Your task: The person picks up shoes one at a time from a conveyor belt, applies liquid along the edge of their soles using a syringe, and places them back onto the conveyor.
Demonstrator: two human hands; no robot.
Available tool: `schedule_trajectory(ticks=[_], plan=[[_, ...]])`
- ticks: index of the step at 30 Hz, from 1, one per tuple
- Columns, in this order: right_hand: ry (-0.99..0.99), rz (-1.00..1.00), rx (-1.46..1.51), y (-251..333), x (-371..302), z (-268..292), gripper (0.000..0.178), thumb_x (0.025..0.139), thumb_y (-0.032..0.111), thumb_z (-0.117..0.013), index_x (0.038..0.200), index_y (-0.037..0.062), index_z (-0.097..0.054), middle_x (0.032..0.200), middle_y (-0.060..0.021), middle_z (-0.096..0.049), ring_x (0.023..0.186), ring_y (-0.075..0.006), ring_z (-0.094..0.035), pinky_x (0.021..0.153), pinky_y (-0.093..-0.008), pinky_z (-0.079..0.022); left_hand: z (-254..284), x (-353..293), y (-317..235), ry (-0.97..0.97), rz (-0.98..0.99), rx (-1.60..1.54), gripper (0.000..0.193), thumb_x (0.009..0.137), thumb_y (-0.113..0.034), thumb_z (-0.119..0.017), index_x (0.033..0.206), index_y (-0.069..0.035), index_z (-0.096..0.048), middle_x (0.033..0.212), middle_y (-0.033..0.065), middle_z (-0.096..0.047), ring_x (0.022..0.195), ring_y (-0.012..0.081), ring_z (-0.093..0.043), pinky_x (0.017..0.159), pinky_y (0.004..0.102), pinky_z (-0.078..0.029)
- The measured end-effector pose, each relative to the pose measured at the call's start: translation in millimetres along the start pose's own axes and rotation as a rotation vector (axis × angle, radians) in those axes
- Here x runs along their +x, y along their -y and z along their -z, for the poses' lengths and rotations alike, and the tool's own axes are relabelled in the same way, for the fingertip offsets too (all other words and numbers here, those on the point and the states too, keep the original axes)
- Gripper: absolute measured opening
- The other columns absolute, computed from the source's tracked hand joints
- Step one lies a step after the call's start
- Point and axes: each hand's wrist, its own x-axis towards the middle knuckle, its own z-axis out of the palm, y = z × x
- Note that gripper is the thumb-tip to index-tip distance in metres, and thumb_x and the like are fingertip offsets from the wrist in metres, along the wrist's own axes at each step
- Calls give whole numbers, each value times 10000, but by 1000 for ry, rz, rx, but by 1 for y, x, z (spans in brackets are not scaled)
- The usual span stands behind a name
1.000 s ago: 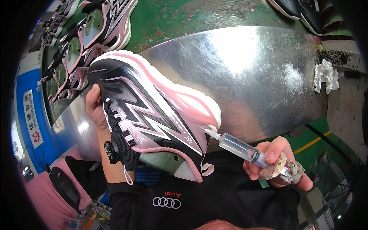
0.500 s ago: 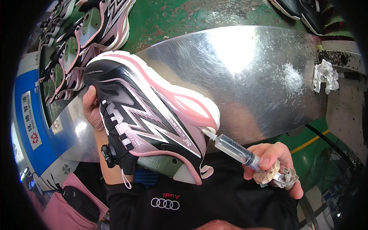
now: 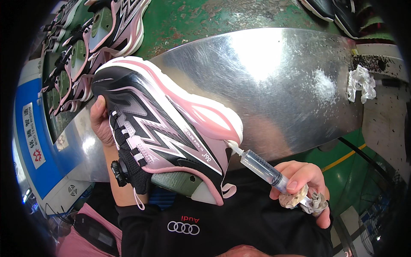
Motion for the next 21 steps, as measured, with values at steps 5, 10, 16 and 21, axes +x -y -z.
schedule_trajectory(ticks=[5,10,16,21], plan=[[-18,9,-21,-1,-2,-5,897,614,616,-760,1124,-91,-548,920,-197,-626,683,-195,-538,572,-286,-381,0,-2,-2,31,5,21,370,872,-250,-529,1072,53,-595,1036,163,-657,924,249,-642,876,376,-497],[-5,12,-64,-4,-4,-5,888,617,619,-754,1109,-92,-553,913,-194,-628,672,-198,-535,566,-289,-371,5,-1,-3,48,11,22,364,871,-248,-528,1066,52,-597,1032,162,-658,917,247,-644,872,375,-498],[-32,134,-86,20,-4,-6,691,644,596,-744,1028,35,-618,887,-129,-651,734,-233,-639,573,-309,-406,4,-2,-7,86,35,-4,371,867,-239,-533,1085,54,-591,1046,170,-653,935,259,-639,879,387,-497],[-231,324,-327,69,-6,-11,541,705,308,-797,1117,133,-494,892,-137,-623,787,-218,-601,585,-287,-458,-2,9,-7,84,11,100,440,846,-313,-540,1169,-14,-548,1122,159,-623,999,293,-623,899,447,-496]])
